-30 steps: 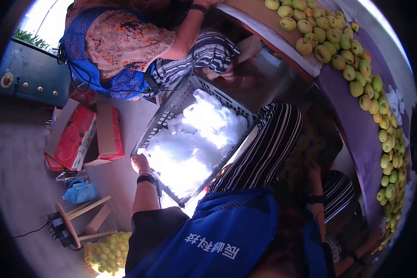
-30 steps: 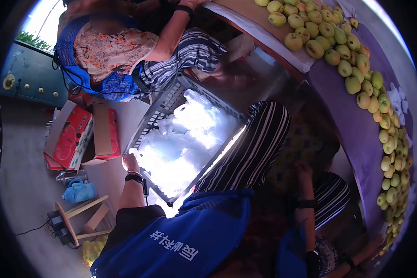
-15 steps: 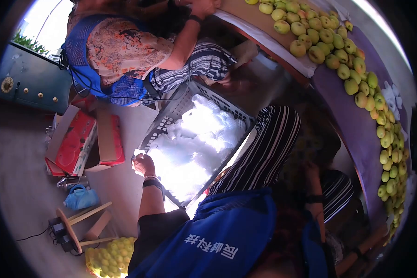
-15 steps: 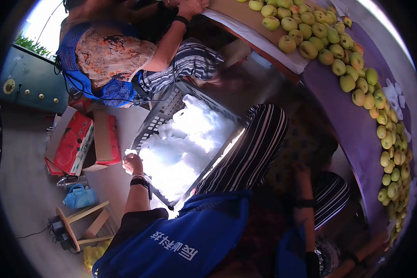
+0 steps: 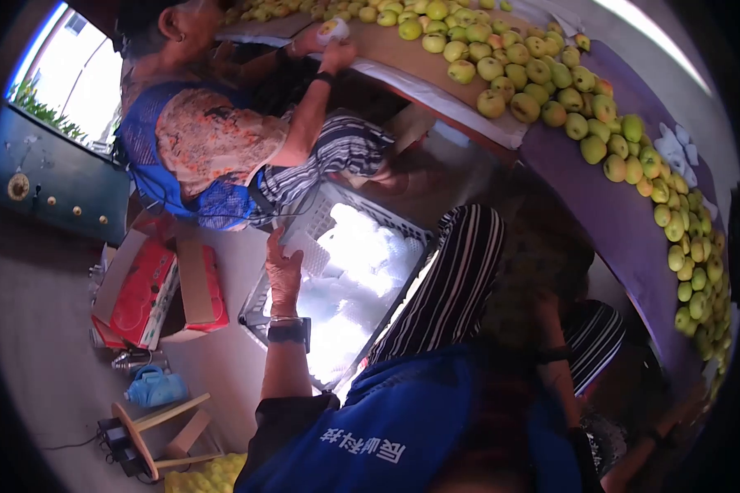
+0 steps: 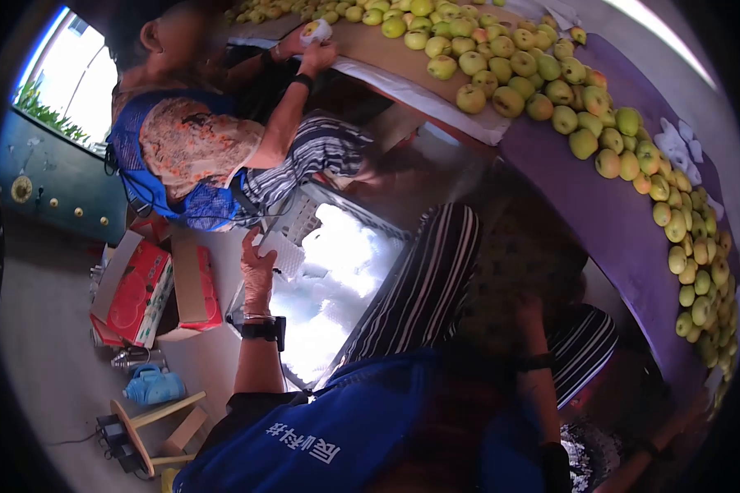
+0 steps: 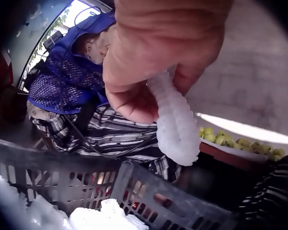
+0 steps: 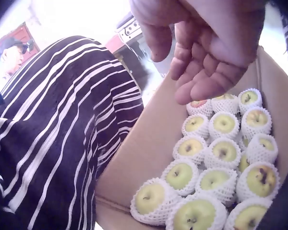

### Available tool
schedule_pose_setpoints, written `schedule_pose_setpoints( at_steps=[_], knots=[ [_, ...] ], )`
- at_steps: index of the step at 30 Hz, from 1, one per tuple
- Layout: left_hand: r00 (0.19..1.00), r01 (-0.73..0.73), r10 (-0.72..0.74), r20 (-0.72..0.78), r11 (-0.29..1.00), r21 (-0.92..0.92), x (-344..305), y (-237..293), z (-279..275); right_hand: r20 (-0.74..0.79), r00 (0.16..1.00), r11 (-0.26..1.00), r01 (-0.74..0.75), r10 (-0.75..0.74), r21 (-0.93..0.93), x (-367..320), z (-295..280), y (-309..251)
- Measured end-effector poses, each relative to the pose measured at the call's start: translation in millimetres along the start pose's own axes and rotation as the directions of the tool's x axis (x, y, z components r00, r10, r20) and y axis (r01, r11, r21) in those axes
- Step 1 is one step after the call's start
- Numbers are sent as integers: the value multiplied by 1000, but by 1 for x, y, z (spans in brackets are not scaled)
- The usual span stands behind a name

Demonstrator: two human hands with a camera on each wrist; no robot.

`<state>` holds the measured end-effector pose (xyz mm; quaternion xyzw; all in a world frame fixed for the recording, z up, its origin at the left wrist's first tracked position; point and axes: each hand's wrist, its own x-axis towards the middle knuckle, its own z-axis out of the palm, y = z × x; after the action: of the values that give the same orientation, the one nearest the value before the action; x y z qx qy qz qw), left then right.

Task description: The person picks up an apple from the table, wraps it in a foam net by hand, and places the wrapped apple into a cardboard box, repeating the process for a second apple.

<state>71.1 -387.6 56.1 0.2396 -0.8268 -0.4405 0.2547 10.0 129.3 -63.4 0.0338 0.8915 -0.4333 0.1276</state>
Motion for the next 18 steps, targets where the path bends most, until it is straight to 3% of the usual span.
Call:
schedule_pose_setpoints(
  at_steps=[1, 2, 4, 6, 8, 9, 10, 11, 12, 14, 16, 18],
  knots=[
    [999, -28, 29, 41, 999, -31, 4, 26, 20, -18, 999, 994, -40, 42, 101, -7, -6, -28],
    [987, 51, -12, 162, 969, -241, 5, 60, 39, -38, 996, 976, -74, 83, 207, -15, -11, -55],
    [938, 185, 34, 346, 794, -580, -1, 116, 83, -54, 998, 937, 42, -25, 346, -12, -9, -41],
    [833, 256, 150, 532, 748, -612, -15, 152, 122, 41, 998, 779, -65, 50, 623, -21, -19, -61],
    [728, 336, 174, 663, 752, -567, -36, 182, 158, 94, 996, 511, -75, -11, 856, -26, -28, -66],
    [679, 382, 172, 714, 748, -544, -48, 189, 179, 49, 998, 509, -56, 28, 859, -30, -33, -69],
    [628, 425, 167, 760, 745, -515, -62, 194, 199, 42, 999, 377, -37, -5, 925, -34, -37, -71],
    [627, 477, 143, 766, 707, -522, -82, 201, 218, 31, 998, 238, -19, -46, 971, -37, -41, -72],
    [615, 393, 159, 772, 787, -475, -95, 194, 237, 2, 1000, 237, 2, -18, 971, -39, -42, -70],
    [557, 477, 66, 828, 790, -384, -125, 192, 266, -70, 993, 171, 86, -100, 981, -42, -43, -66],
    [512, 538, 29, 859, 769, -347, -148, 175, 293, -70, 998, 203, 70, -10, 977, -46, -45, -68],
    [411, 659, -61, 910, 709, -250, -163, 164, 305, -83, 996, 556, 46, 42, 830, -44, -40, -59]
  ],
)
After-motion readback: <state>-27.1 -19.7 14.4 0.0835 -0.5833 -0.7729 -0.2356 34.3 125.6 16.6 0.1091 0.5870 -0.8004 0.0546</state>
